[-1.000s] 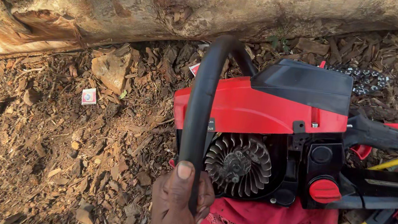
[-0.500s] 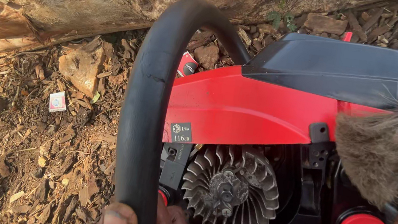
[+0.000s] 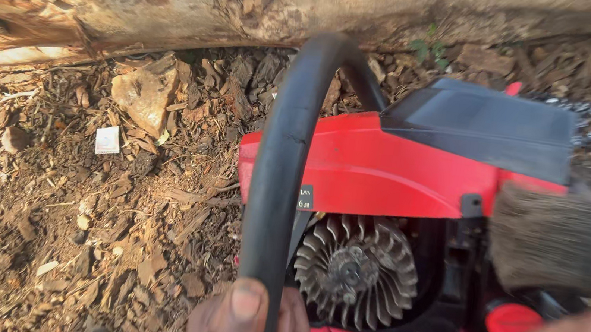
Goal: The person sits on the ground and uses a wrench to loosen and remove bolts from the side cover of a red chainsaw. They then use a screwdriver to remove additional screws and detach the cover, exposing the internal engine components.
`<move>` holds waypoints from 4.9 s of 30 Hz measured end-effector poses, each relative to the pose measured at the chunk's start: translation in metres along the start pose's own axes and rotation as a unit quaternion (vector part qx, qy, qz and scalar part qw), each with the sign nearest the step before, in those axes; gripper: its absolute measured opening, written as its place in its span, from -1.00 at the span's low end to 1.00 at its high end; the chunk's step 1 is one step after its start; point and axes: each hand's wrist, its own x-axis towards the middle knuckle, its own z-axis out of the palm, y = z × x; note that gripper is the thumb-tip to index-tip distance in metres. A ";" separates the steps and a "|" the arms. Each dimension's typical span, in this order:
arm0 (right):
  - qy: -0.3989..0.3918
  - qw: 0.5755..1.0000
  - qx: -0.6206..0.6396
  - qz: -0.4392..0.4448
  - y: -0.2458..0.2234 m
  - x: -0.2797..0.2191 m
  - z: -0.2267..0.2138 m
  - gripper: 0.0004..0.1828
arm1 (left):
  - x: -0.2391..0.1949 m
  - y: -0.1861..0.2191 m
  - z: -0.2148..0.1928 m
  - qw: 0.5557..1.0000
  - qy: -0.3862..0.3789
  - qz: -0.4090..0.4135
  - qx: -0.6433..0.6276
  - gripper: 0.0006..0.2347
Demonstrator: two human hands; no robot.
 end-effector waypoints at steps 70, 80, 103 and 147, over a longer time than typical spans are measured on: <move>-0.256 0.934 -0.245 0.047 -0.164 -0.085 -0.019 -0.82 | -0.058 0.146 -0.001 0.855 -0.202 -0.023 0.478 -0.31; -0.255 0.941 -0.222 0.011 -0.172 -0.025 -0.009 -0.83 | -0.068 0.163 -0.002 0.843 -0.218 0.061 0.487 -0.46; -0.338 0.906 -0.248 0.061 -0.125 -0.009 -0.066 -0.80 | -0.060 0.166 0.007 0.878 -0.205 0.003 0.433 -0.49; -0.391 0.846 -0.357 -0.064 -0.152 -0.028 -0.049 -0.86 | -0.064 0.166 0.010 0.892 -0.203 -0.017 0.404 -0.57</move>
